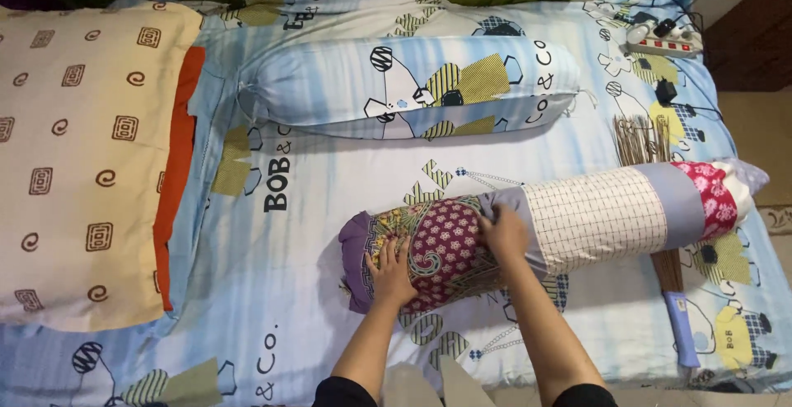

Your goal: The person rolls a long cylindrical cushion on a bed, repeatedly adjusting its position and shape with both hands. The person keeps the cushion centered and smooths it along its length.

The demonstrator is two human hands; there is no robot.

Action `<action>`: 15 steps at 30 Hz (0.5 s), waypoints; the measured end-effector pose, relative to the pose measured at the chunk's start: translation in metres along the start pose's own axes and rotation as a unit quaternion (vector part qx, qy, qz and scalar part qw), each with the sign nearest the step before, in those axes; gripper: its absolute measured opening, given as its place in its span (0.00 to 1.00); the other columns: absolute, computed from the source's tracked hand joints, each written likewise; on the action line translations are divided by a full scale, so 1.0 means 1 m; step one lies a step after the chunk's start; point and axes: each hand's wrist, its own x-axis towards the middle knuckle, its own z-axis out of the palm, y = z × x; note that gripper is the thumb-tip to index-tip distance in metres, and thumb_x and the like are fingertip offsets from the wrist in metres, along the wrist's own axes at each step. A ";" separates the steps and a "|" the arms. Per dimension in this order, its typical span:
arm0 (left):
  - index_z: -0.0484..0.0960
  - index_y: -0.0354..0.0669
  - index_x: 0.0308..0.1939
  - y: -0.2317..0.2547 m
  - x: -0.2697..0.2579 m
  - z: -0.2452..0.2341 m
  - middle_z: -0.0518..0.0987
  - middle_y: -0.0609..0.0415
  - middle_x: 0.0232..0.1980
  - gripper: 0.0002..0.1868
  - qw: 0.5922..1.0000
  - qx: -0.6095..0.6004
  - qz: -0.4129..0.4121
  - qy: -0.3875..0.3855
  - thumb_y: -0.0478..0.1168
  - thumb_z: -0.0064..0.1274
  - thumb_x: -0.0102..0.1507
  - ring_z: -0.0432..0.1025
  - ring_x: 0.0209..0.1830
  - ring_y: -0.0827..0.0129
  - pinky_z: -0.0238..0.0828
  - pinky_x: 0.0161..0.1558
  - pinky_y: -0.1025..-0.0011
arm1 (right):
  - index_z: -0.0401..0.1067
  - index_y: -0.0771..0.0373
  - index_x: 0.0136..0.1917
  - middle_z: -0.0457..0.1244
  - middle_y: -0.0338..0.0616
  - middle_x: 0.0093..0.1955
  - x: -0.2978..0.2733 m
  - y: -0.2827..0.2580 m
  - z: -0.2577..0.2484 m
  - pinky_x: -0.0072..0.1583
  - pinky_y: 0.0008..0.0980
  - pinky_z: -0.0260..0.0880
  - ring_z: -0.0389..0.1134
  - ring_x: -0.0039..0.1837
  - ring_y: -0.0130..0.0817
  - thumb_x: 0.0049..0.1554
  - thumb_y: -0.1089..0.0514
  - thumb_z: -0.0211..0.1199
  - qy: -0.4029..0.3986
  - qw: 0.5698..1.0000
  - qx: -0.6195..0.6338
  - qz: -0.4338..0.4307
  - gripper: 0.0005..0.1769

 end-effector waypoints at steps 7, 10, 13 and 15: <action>0.40 0.59 0.82 -0.011 0.012 0.011 0.49 0.47 0.78 0.62 1.000 0.013 0.025 0.005 0.40 0.67 0.53 0.37 0.83 0.51 0.26 0.73 0.27 | 0.78 0.60 0.61 0.71 0.59 0.51 -0.008 0.037 0.075 0.60 0.55 0.72 0.72 0.59 0.59 0.59 0.50 0.62 0.015 0.997 0.023 0.071 0.20; 0.41 0.59 0.81 -0.013 0.018 0.016 0.48 0.46 0.79 0.63 0.999 0.016 0.036 -0.006 0.41 0.68 0.51 0.37 0.83 0.50 0.23 0.72 0.27 | 0.80 0.53 0.58 0.72 0.57 0.48 -0.034 0.046 0.058 0.56 0.55 0.74 0.73 0.57 0.59 0.58 0.47 0.63 0.016 0.996 0.048 0.071 0.17; 0.41 0.58 0.81 -0.015 0.018 0.018 0.48 0.45 0.79 0.63 0.999 0.027 0.044 -0.014 0.42 0.68 0.51 0.37 0.83 0.49 0.22 0.72 0.27 | 0.77 0.58 0.62 0.72 0.64 0.49 -0.053 0.057 0.049 0.57 0.58 0.72 0.73 0.56 0.63 0.60 0.46 0.61 -0.001 0.998 0.052 0.024 0.21; 0.42 0.60 0.80 -0.016 0.018 0.017 0.50 0.46 0.78 0.65 0.996 0.065 0.056 -0.011 0.51 0.69 0.46 0.42 0.81 0.52 0.26 0.73 0.29 | 0.73 0.52 0.64 0.72 0.60 0.50 -0.053 0.069 0.059 0.56 0.58 0.73 0.74 0.55 0.61 0.62 0.43 0.58 -0.011 0.999 0.034 0.000 0.21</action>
